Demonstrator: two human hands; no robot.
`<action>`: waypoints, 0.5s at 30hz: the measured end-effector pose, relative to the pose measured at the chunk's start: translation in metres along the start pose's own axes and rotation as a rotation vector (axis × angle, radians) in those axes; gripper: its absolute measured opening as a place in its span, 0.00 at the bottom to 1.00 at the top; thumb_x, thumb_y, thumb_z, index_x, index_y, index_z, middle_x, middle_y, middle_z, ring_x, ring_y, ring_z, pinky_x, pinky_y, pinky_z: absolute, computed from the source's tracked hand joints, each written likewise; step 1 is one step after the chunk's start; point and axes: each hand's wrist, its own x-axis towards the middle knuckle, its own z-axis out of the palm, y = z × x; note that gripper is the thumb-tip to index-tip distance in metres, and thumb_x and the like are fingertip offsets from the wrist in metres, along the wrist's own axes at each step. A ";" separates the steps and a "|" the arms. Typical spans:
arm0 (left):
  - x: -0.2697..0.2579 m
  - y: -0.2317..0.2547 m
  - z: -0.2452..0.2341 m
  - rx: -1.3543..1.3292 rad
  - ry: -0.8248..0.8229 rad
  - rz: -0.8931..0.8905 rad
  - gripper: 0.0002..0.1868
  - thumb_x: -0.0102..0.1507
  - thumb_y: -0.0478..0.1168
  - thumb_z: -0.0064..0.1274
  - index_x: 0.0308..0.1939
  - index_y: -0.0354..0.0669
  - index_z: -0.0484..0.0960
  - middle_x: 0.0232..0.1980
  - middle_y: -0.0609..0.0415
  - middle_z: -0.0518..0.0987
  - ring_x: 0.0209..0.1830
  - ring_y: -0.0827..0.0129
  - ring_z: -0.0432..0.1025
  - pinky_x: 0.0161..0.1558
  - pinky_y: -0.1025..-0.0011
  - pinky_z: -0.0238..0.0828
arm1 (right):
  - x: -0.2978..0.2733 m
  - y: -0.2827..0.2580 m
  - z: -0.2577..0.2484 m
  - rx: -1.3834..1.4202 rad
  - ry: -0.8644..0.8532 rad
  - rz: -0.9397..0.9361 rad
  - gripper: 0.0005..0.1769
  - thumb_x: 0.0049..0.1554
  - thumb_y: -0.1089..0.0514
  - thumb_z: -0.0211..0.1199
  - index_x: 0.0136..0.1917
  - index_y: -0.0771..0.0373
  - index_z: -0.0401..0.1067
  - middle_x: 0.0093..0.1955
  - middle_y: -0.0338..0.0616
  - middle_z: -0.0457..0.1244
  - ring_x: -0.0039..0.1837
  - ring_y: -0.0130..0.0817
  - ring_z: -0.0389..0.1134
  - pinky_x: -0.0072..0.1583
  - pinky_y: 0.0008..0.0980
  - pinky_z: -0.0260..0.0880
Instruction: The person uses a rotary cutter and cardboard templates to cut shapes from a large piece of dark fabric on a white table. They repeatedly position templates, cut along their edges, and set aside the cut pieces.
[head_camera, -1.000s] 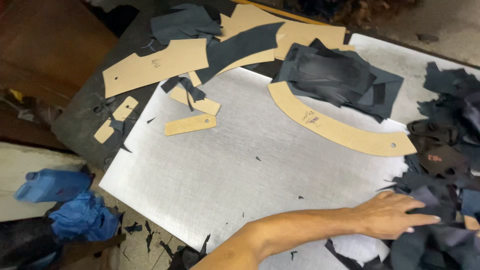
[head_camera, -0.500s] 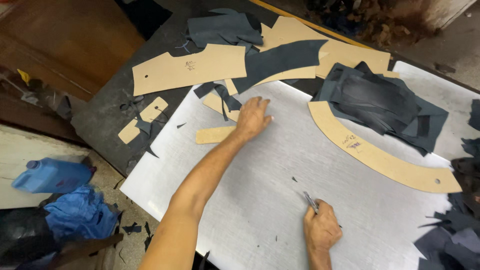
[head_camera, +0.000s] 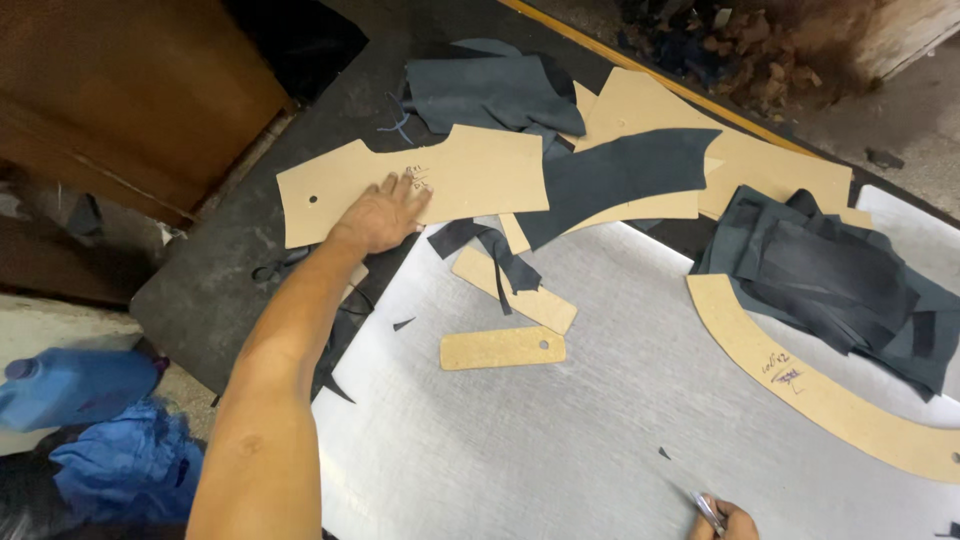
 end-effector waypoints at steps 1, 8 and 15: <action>-0.004 0.001 0.001 0.161 0.080 0.110 0.32 0.67 0.43 0.45 0.76 0.50 0.60 0.71 0.28 0.63 0.65 0.38 0.62 0.57 0.54 0.66 | -0.001 0.004 0.005 0.018 -0.008 0.031 0.11 0.62 0.53 0.68 0.45 0.63 0.76 0.39 0.50 0.69 0.38 0.42 0.71 0.44 0.38 0.71; -0.020 -0.032 -0.089 0.224 0.651 0.039 0.23 0.65 0.34 0.50 0.65 0.39 0.77 0.36 0.51 0.77 0.32 0.63 0.76 0.33 0.67 0.76 | -0.001 0.010 0.019 0.187 0.112 -0.007 0.13 0.63 0.56 0.69 0.43 0.69 0.74 0.35 0.54 0.67 0.37 0.39 0.70 0.45 0.36 0.72; 0.071 0.001 -0.178 0.356 1.021 0.224 0.21 0.69 0.37 0.51 0.66 0.42 0.75 0.48 0.51 0.78 0.43 0.62 0.76 0.48 0.64 0.74 | -0.011 0.016 0.015 0.220 0.223 -0.118 0.16 0.63 0.58 0.69 0.42 0.73 0.72 0.31 0.56 0.65 0.33 0.39 0.69 0.42 0.35 0.70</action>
